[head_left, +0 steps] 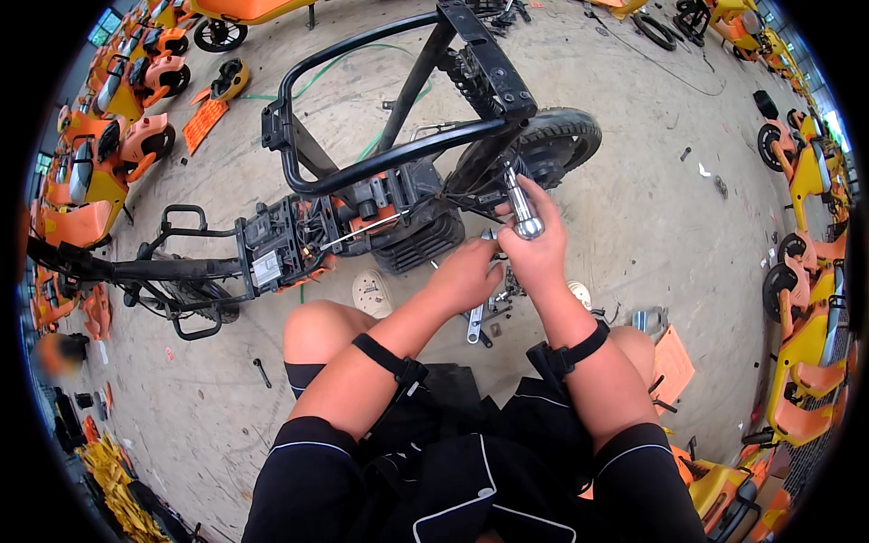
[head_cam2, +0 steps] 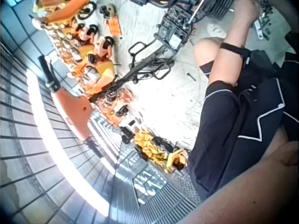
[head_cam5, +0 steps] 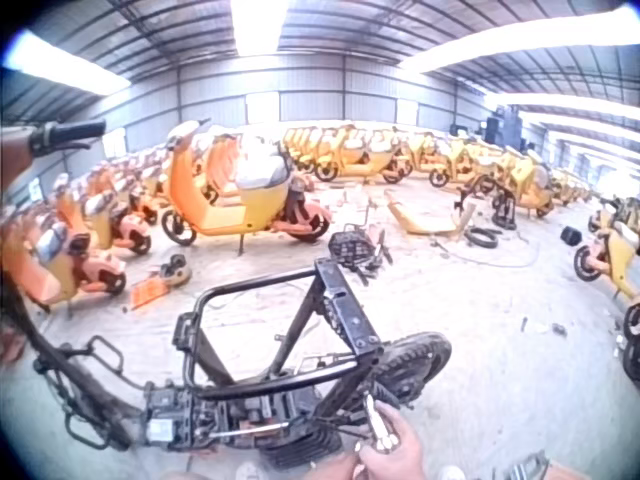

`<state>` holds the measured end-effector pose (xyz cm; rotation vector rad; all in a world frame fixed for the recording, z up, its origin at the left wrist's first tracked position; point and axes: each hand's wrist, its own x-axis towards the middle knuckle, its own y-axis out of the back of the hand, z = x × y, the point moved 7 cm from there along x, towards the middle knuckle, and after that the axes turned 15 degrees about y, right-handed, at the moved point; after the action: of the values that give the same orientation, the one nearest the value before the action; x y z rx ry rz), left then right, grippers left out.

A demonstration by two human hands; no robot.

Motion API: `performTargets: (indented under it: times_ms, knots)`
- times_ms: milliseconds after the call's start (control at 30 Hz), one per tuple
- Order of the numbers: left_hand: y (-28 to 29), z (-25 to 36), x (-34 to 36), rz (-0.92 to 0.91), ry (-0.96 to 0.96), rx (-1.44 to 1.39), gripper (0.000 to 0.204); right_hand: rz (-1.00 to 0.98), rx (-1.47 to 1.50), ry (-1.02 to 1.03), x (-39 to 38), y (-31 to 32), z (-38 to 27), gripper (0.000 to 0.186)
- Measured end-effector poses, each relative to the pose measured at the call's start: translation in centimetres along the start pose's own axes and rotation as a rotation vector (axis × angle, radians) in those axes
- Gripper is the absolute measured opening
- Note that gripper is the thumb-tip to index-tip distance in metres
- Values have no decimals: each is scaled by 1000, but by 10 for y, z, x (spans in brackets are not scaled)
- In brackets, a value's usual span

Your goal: The person works on the rear shock absorber of a scooter frame using a socket wrench and a small tool. They tighten a bolt on the shock mount, then move to pick up other tools and parts from the floor before returning to work on the same area.

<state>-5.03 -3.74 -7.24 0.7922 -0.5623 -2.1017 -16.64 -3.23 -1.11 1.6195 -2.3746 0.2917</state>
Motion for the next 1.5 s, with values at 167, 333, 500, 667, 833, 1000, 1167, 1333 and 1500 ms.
performTargets:
  times_ms: [167, 333, 500, 667, 833, 1000, 1167, 1333, 1500]
  knots:
    - [6, 0, -2, 67, 57, 0, 44, 53, 139, -82, -1, -2, 3, 65]
    - [2, -16, 3, 128, 22, -41, 47, 109, 262, -165, -4, -7, 3, 65]
    - [14, -33, 8, 121, 195, -8, 34, 186, 663, -310, -7, -14, 18, 66]
    - [72, -25, -27, 58, 303, 206, 24, 241, 1015, -430, -14, -25, 26, 54]
    - [126, 2, -77, 287, 201, 373, 26, 288, 1148, -537, -18, -33, 21, 36]
    - [141, 33, -88, 483, 63, 458, 26, 217, 1080, -570, -18, -26, 26, 31]
    - [132, 4, -68, 341, 226, 419, 30, 129, 971, -566, -20, -24, 28, 31]
    - [128, 1, -61, 178, 330, 429, 26, 126, 1115, -666, -8, -23, 18, 33]
    - [124, -7, -52, -76, 360, 330, 29, 9, 1160, -692, -3, -24, 21, 34]
